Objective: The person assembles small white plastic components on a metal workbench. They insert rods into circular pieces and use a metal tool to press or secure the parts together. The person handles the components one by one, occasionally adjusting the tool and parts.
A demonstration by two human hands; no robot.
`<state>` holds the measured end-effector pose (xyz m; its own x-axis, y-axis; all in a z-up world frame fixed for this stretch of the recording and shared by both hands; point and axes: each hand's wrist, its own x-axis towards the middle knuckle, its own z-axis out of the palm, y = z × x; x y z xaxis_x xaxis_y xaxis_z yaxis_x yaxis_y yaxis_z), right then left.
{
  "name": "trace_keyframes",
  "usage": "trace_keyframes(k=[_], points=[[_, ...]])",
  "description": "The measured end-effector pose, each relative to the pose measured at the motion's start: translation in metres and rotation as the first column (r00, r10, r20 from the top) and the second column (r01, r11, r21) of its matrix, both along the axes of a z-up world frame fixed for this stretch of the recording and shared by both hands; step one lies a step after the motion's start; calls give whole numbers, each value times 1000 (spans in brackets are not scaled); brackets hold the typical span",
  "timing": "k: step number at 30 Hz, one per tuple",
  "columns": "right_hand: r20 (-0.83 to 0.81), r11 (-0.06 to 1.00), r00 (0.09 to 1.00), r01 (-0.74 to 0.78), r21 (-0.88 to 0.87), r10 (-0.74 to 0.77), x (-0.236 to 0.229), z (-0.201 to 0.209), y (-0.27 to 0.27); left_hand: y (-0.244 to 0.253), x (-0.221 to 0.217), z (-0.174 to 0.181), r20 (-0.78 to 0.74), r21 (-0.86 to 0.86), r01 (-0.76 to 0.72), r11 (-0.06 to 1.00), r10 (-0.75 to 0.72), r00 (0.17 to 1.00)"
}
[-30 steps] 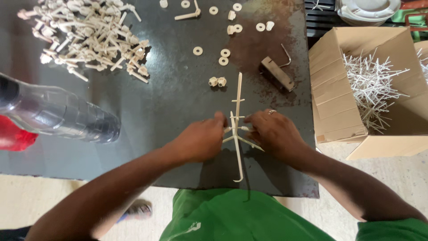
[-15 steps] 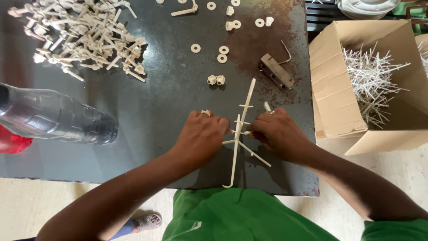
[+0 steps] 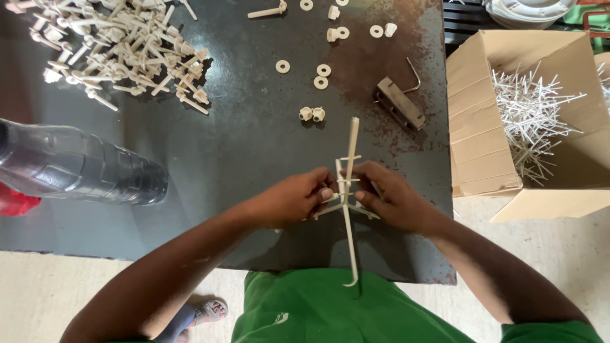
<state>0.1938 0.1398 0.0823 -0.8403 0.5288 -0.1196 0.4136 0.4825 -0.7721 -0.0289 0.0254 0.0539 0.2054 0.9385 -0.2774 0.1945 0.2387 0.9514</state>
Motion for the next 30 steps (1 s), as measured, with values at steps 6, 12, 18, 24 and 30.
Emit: trace_keyframes(k=[6,12,18,24,30], points=[[-59,974,991,-129,-188,120,-8,-2,-3,-8,-9,-7,162,-34,13,999,-7,987],[140,972,979,171,-158,-150,-17,-8,-5,-16,-12,-23,739,-145,78,986,56,672],[146,959,964,244,-141,-223,-17,-1,-5,-38,-11,-28,519,294,-80,952,-89,850],[231,968,956,215,-126,-182,-27,7,-11,-40,1,-17,-57,684,-67,727,145,988],[170,966,981,134,-221,-97,-25,0,-11,-29,10,-43,437,572,-427,700,180,881]])
